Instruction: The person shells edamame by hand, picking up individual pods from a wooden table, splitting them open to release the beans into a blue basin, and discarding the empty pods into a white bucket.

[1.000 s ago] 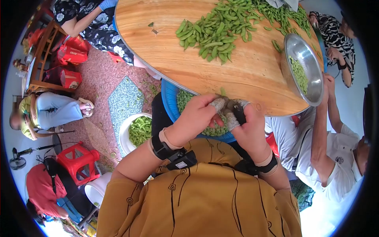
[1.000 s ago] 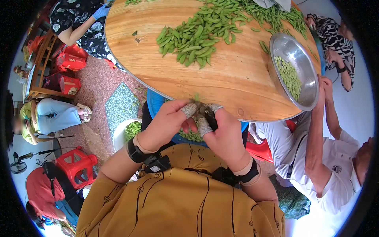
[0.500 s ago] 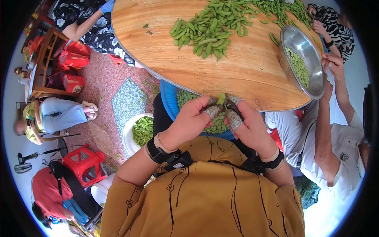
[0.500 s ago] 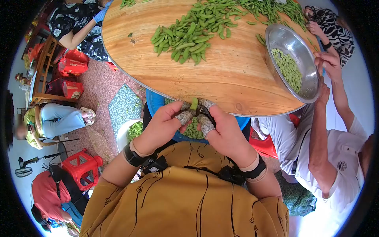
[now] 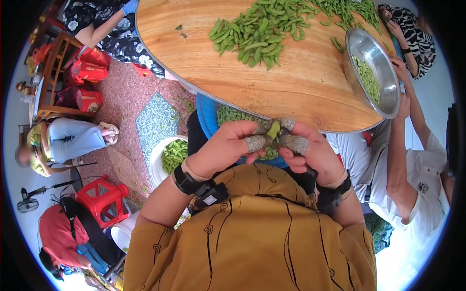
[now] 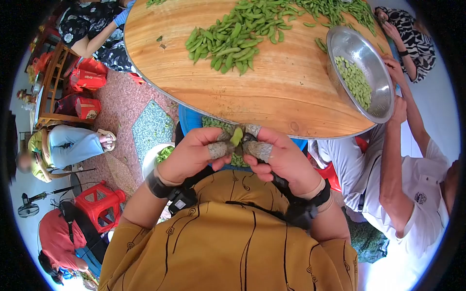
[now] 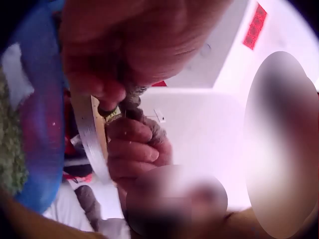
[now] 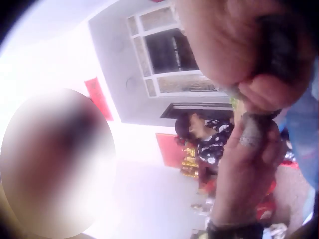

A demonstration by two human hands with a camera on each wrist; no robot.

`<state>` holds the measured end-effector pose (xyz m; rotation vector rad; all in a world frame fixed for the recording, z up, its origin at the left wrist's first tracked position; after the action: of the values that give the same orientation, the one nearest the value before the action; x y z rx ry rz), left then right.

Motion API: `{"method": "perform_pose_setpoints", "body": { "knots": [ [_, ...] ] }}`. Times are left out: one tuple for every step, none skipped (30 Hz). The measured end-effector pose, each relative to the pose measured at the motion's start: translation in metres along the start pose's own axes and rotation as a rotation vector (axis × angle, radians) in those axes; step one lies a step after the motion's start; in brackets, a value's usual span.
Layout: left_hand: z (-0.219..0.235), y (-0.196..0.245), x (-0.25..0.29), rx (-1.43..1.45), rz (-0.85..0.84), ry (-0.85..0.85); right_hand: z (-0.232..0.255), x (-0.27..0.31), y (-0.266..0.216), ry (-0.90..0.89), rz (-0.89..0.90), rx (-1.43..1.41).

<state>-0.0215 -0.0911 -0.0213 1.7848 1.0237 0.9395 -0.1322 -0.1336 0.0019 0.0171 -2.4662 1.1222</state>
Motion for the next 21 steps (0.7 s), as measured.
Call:
{"method": "perform_pose_setpoints", "body": {
  "knots": [
    [-0.009,-0.007,-0.001,0.373,0.001,-0.105,-0.004,0.001,0.006,-0.042,-0.033,-0.160],
    [-0.009,-0.008,-0.001,0.374,0.000,-0.104,-0.005,0.001,0.007,-0.043,-0.035,-0.160],
    [-0.007,-0.008,-0.002,0.269,0.025,-0.090,-0.003,0.002,0.008,-0.017,-0.049,-0.117],
    [-0.006,-0.009,-0.002,0.165,0.050,-0.078,0.000,0.002,0.010,0.009,-0.064,-0.075],
    [-0.009,-0.011,-0.003,0.167,0.052,-0.080,0.000,0.001,0.013,0.012,-0.065,-0.077],
    [-0.003,-0.003,-0.002,-0.264,0.036,0.018,0.003,-0.001,0.013,0.053,-0.071,0.051],
    [0.000,0.008,0.000,-0.697,0.018,0.117,0.006,-0.003,0.012,0.092,-0.077,0.179],
    [0.001,0.005,0.000,-0.698,0.021,0.118,0.005,-0.005,0.013,0.090,-0.076,0.177],
    [-0.004,0.016,0.002,-1.014,-0.085,0.169,0.005,-0.007,0.012,0.098,-0.069,0.218],
    [-0.014,0.027,0.006,-1.328,-0.196,0.219,0.006,-0.008,0.010,0.107,-0.062,0.260],
    [-0.013,0.026,0.006,-1.331,-0.195,0.217,0.006,-0.008,0.011,0.106,-0.059,0.259],
    [-0.012,0.026,0.005,-1.258,-0.204,0.186,0.007,-0.008,0.013,0.100,-0.057,0.252],
    [-0.012,0.026,0.005,-1.184,-0.211,0.156,0.008,-0.008,0.014,0.093,-0.057,0.244],
    [-0.013,0.029,0.007,-1.184,-0.208,0.157,0.008,-0.007,0.014,0.090,-0.058,0.243],
    [-0.002,0.010,0.003,-0.630,0.007,0.064,0.008,-0.006,0.017,0.088,-0.074,0.199],
    [-0.007,-0.018,0.005,-0.070,0.208,-0.028,0.008,-0.004,0.020,0.088,-0.091,0.155],
    [-0.005,-0.019,0.007,-0.068,0.210,-0.027,0.008,-0.002,0.020,0.088,-0.093,0.153],
    [-0.009,-0.023,0.009,0.184,0.182,-0.088,0.006,-0.001,0.020,0.063,-0.085,0.096],
    [-0.017,-0.027,0.009,0.436,0.154,-0.149,0.004,0.001,0.022,0.041,-0.077,0.038],
    [-0.017,-0.030,0.008,0.439,0.159,-0.151,0.007,0.001,0.025,0.045,-0.078,0.034],
    [-0.014,-0.035,0.007,0.339,0.182,-0.136,0.016,0.000,0.023,0.093,-0.061,0.221]
  ]
}}
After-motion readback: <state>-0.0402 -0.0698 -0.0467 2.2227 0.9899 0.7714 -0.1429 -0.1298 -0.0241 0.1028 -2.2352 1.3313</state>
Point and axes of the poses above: each hand's wrist, its own x-axis away from the middle knuckle, its own z-axis out of the back of the hand, y = z × x, the point moved 9 cm from there along -x, towards the middle knuckle, and after that the axes turned 15 degrees about -y, right-handed, at the moved point
